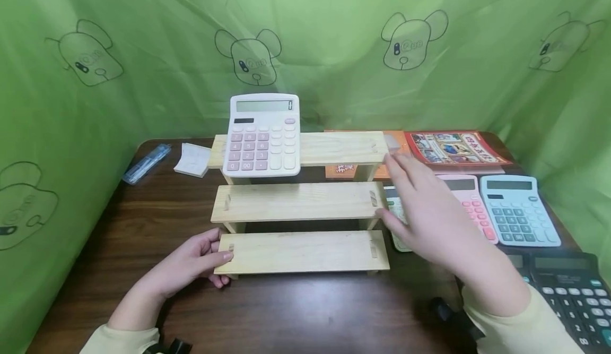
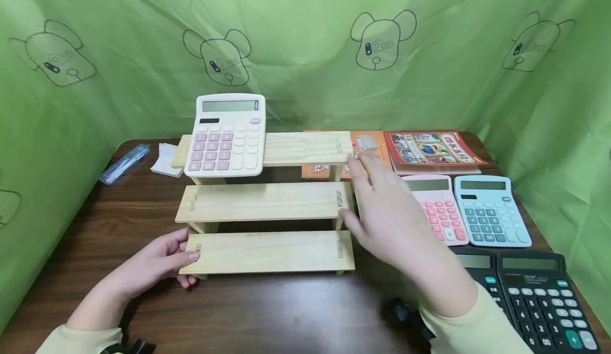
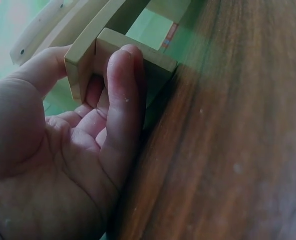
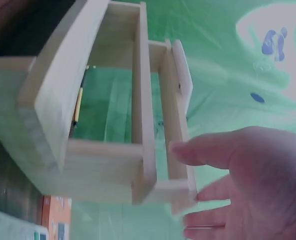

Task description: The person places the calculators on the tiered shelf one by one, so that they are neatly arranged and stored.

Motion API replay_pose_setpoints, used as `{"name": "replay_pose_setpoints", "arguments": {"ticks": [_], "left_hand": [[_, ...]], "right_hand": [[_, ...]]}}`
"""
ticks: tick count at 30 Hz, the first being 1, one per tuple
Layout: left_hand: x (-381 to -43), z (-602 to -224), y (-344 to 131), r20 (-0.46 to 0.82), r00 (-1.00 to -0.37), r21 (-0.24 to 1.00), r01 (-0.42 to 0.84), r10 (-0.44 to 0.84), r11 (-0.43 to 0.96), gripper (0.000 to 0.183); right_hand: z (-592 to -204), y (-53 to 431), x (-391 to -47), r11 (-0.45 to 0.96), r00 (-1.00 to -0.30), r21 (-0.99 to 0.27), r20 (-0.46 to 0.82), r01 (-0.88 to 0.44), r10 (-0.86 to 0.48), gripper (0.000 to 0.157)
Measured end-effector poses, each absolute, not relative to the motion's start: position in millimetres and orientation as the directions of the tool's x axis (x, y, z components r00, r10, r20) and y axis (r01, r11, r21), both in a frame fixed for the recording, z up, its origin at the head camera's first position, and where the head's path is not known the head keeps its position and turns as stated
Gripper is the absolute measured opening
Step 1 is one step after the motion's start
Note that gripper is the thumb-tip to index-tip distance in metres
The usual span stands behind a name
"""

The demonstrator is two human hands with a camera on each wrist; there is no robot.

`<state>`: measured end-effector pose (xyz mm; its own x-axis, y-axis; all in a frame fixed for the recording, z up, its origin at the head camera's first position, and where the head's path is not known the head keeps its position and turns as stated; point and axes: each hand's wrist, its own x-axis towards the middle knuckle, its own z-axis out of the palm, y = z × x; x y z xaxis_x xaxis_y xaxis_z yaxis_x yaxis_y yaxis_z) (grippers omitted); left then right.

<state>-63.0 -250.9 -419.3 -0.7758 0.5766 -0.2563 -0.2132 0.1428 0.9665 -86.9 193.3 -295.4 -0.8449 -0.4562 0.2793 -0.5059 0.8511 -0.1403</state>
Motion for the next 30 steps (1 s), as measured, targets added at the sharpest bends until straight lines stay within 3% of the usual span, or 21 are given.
{"name": "replay_pose_setpoints", "arguments": {"ticks": [7,14,19,30], "left_hand": [[-62,-419,-253,-0.304,-0.788,0.953,-0.258,0.536,0.161,0.037],[-60,-420,-252,-0.286,-0.806,0.958,-0.242,0.518,0.153,0.035],[-62,-420,-251,-0.274,-0.802,0.962,-0.229,0.531,0.15,0.036],[-63,-419,-248,-0.252,-0.787,0.968,-0.213,0.563,0.136,0.034]], "right_hand": [[-299,217,-98,0.94,-0.947,-0.117,0.009,-0.321,-0.322,0.08],[-326,223,-123,0.967,-0.945,-0.074,-0.207,-0.243,-0.253,0.082],[-343,224,-127,0.973,-0.938,-0.051,-0.258,-0.225,-0.231,0.089],[-363,225,-122,0.953,-0.931,0.016,-0.215,-0.304,-0.294,0.09]]}}
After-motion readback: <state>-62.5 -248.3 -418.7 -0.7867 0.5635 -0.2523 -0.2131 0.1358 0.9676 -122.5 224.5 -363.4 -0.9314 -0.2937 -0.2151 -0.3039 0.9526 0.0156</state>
